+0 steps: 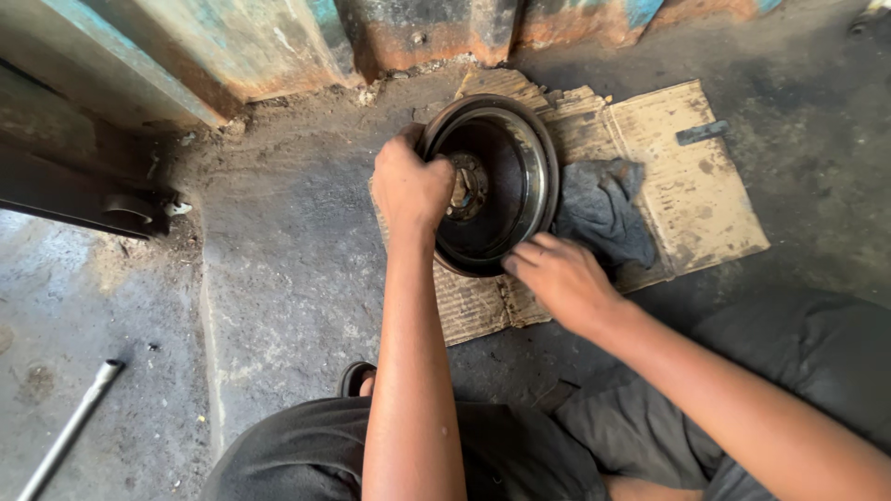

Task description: The person scrubs the inside of a black circular mechanical part with a small tool and wipes it with a cloth. They rotate the part to clean different sections and repeatedly wipe the interior surface.

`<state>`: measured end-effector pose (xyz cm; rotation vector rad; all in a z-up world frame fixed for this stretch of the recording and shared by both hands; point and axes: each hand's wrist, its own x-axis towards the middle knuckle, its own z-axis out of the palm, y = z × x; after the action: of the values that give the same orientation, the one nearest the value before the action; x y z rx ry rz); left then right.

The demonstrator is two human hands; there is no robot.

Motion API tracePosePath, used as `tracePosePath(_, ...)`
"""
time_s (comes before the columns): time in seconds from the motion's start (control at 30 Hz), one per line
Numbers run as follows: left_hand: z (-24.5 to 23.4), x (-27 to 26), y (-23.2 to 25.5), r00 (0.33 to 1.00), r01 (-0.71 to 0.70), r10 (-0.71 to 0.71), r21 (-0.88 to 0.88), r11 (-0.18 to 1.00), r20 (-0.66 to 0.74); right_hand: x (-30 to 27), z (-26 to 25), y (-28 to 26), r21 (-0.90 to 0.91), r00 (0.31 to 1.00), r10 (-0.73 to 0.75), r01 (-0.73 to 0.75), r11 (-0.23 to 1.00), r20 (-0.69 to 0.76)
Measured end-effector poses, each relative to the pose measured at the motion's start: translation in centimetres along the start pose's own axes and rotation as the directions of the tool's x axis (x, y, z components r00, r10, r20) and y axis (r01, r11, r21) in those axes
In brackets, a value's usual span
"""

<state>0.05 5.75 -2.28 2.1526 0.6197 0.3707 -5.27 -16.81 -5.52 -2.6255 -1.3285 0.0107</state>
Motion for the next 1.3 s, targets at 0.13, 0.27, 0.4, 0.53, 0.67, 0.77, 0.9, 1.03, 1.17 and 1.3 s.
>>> tracePosePath(0.13, -0.4, 0.1, 0.3, 0.999, 0.021, -0.021, -0.003, 1.000, 0.039, 0.6, -0.8, 2.5, -0.100, 0.985, -0.170, 0.171, 0.980, 0.018)
tracePosePath(0.27, -0.4, -0.1, 0.1, 1.000, -0.012, 0.012, 0.009, 1.000, 0.004, 1.5, -2.0, 7.0, -0.229, 0.876, -0.466, 0.482, 0.846, 0.124)
tracePosePath(0.4, -0.2, 0.2, 0.1, 0.999, 0.002, -0.001, -0.020, 1.000, 0.038, 4.6, -3.4, 11.6, -0.330, 0.754, -0.542, 0.653, 0.682, 0.372)
tracePosePath(0.53, 0.2, 0.3, -0.3, 1.000, -0.017, 0.017, 0.012, 1.000, 0.007, 5.5, -4.7, 12.9, -0.309, 0.703, -0.681, 0.707, 0.636, 0.207)
tracePosePath(0.67, 0.2, 0.1, 0.1, 1.000, 0.008, -0.008, 0.013, 1.000, -0.004, 3.8, -1.9, 10.3, -0.234, 0.827, -0.532, 0.562, 0.794, 0.183)
tracePosePath(0.77, 0.1, 0.0, 0.4, 1.000, 0.007, -0.007, 0.011, 1.000, -0.006, 1.1, 1.4, 4.7, -0.059, 0.931, -0.366, 0.364, 0.929, -0.017)
tracePosePath(0.9, 0.1, 0.2, 0.2, 1.000, 0.019, -0.020, 0.043, 0.999, 0.017, 0.0, 2.8, 0.7, 0.205, 0.968, -0.199, 0.228, 0.952, -0.151)
tracePosePath(1.03, 0.3, -0.1, -0.7, 0.999, -0.032, 0.032, -0.016, 0.999, -0.019, 0.4, 2.6, 3.6, 0.044, 0.914, -0.399, 0.402, 0.914, -0.077)
tracePosePath(1.17, 0.5, -0.1, -0.7, 0.997, -0.073, 0.073, -0.017, 0.997, -0.021, 3.1, -2.0, 10.6, -0.142, 0.904, -0.236, 0.303, 0.942, 0.357)
tracePosePath(1.3, 0.3, 0.0, -0.3, 1.000, -0.006, 0.006, 0.003, 1.000, 0.023, 3.6, -2.7, 10.9, -0.245, 0.870, -0.422, 0.481, 0.842, 0.256)
